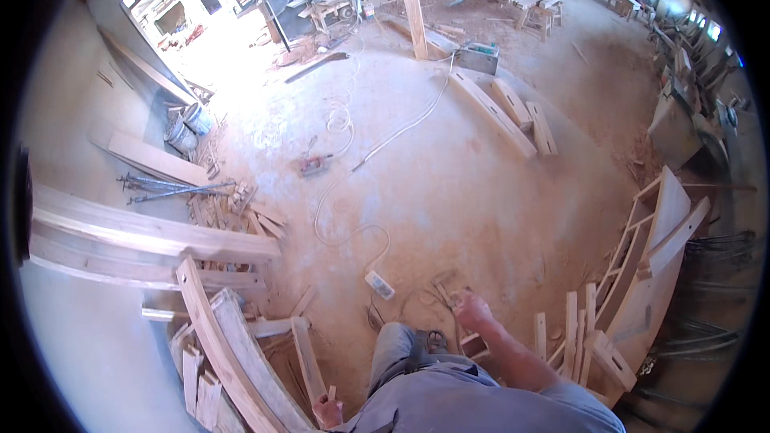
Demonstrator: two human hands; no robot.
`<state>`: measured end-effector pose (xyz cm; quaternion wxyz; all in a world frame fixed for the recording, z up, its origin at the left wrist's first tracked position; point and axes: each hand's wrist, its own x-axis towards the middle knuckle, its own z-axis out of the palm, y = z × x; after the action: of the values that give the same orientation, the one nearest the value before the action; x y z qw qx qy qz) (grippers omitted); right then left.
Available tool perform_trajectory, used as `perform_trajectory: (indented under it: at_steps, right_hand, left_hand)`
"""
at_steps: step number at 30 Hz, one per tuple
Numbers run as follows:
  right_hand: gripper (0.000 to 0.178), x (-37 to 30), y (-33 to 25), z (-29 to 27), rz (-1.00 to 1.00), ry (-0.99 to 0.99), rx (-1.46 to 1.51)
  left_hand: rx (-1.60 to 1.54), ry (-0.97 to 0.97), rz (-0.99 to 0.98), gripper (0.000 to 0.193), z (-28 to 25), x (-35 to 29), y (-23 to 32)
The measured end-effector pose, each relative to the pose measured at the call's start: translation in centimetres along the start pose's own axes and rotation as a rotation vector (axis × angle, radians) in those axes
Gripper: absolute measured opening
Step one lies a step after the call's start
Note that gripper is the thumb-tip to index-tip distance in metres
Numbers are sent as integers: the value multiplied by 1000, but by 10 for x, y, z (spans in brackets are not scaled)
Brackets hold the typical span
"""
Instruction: The person assembles a wooden structure by attaching small wooden strips to a large curved plank. They use a pneumatic nail gun to drive nails, a hammer to secure them, and an angle grinder to smooth the surface. The person also uses a cloth to wipe the wood during the process.
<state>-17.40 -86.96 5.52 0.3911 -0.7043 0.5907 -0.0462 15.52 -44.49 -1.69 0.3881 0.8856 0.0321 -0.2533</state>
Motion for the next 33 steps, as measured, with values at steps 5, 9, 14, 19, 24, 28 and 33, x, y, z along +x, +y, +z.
perform_trajectory:
  at_steps: [5, 9, 14, 19, 24, 28, 33]
  right_hand:
    - [45, 53, -45, 20, -43, -301, 83]
    - [49, 146, -71, 14, -137, -508, 166]
    - [49, 279, -190, -74, 31, -414, 198]
    - [45, 385, -262, -109, -147, -192, 567]
    - [33, 456, -281, -171, -116, 84, 604]
    - [27, 520, -262, -205, -150, 80, 636]
    - [16, 584, -256, -256, -173, 103, 539]
  left_hand:
    - [-408, -115, -329, 24, 60, 76, 40]
    - [-427, -411, -205, 30, 160, 140, 177]
    - [-246, -660, -38, 33, 305, 164, 460]
    - [-518, -1127, 158, 29, 435, 143, 671]
    - [-542, -1301, 123, 28, 510, 114, 763]
    - [-292, -1285, 510, 27, 554, 128, 819]
    - [-19, -1207, 673, 29, 583, 170, 881]
